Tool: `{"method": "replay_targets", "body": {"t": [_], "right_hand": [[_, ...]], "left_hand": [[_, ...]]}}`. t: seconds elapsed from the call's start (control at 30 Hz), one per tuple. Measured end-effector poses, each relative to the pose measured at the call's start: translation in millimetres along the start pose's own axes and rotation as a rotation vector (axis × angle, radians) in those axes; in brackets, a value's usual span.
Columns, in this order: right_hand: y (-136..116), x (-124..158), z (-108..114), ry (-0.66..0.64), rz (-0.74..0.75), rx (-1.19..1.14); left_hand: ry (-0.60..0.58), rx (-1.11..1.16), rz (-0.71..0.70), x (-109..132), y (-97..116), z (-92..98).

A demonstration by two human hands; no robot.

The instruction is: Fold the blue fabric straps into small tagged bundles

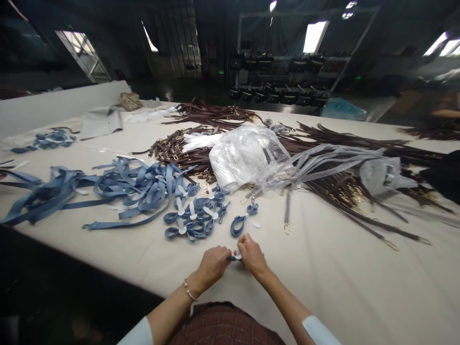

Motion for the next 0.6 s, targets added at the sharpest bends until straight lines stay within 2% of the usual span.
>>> {"method": "replay_targets", "body": {"t": [0.1, 0.17, 0.27, 0.33, 0.43, 0.5, 0.6], "right_hand": [[-6, -1, 4, -0.001, 0.054, -0.003], [-6, -3, 6, -0.012, 0.042, -0.043], [-4, 0, 7, -0.055, -0.008, -0.134], [-4, 6, 5, -0.112, -0.035, -0.228], [-5, 17, -6, -0.332, -0.1, -0.384], [-2, 21, -14, -0.412, -0.18, -0.448], [7, 21, -22, -0.325, -0.259, -0.554]], "left_hand": [[-0.132, -0.14, -0.201, 0, 11, 1.2], [-0.201, -0.19, -0.241, 1, 14, 4.7], [-0.2, -0.096, -0.097, 5, 7, 16.9], [-0.248, -0.008, -0.036, 7, 0, 25.4], [-0.325, 0.054, 0.002, 10, -2, 37.3], [-0.269, 0.014, 0.026, 11, 5, 45.2], [-0.136, -0.077, -0.046, 11, 24, 50.5]]}}
Point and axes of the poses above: each hand's wrist, its own x-axis away from the middle knuckle, its own z-axis out of the back of the hand, y = z × x, the point moved 2 cm from there along -x, towards the middle knuckle, and after that the axes turned 14 degrees about -z, right-handed, at the moved point
